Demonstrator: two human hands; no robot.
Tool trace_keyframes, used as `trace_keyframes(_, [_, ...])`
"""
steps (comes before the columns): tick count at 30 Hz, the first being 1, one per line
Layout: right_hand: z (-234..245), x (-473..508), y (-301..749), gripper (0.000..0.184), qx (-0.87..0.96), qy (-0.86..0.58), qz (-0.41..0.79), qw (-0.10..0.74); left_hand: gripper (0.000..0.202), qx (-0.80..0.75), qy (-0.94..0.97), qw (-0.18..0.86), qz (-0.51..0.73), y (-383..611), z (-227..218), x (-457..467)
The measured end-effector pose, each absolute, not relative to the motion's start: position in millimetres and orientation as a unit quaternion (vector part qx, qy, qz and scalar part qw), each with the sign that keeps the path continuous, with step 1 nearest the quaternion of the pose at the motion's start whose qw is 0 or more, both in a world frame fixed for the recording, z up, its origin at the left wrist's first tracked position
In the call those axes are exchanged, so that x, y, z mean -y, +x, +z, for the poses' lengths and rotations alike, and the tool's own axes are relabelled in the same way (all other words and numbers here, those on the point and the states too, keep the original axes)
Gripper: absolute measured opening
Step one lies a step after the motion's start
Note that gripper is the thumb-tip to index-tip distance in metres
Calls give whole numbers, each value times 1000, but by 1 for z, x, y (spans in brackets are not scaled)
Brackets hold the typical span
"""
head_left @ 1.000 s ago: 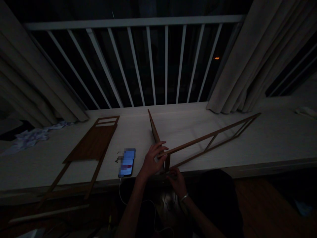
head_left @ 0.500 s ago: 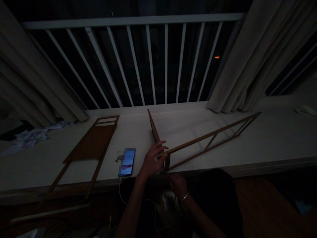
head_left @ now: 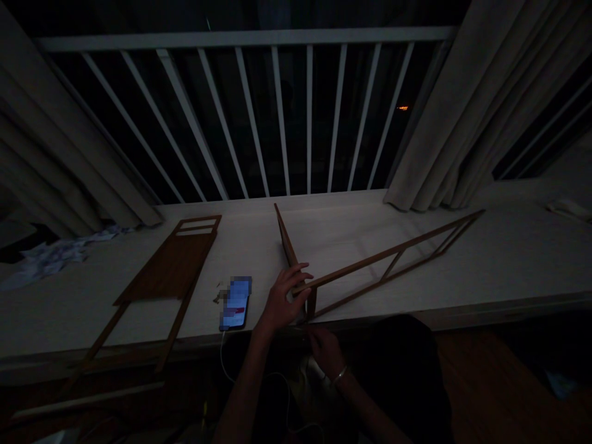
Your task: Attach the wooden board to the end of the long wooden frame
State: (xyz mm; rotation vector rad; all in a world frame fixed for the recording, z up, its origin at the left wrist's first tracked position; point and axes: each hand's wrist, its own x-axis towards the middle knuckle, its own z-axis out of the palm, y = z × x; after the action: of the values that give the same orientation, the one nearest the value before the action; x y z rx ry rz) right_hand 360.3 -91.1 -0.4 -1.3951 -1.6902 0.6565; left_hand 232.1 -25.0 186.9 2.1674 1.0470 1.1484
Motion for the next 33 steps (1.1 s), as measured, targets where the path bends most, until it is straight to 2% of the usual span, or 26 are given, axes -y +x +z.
trace_keyframes(18, [-3, 90, 354, 18, 509, -575, 409, 493, 22, -379, 793, 232, 418, 232, 188, 25])
trace_keyframes(24, [-15, 87, 347, 24, 425, -562, 448, 550, 21, -381, 789, 235, 420, 233, 188, 25])
trace_keyframes(33, [-18, 91, 339, 26, 387, -553, 472, 566, 22, -385, 787, 238, 420, 232, 187, 25])
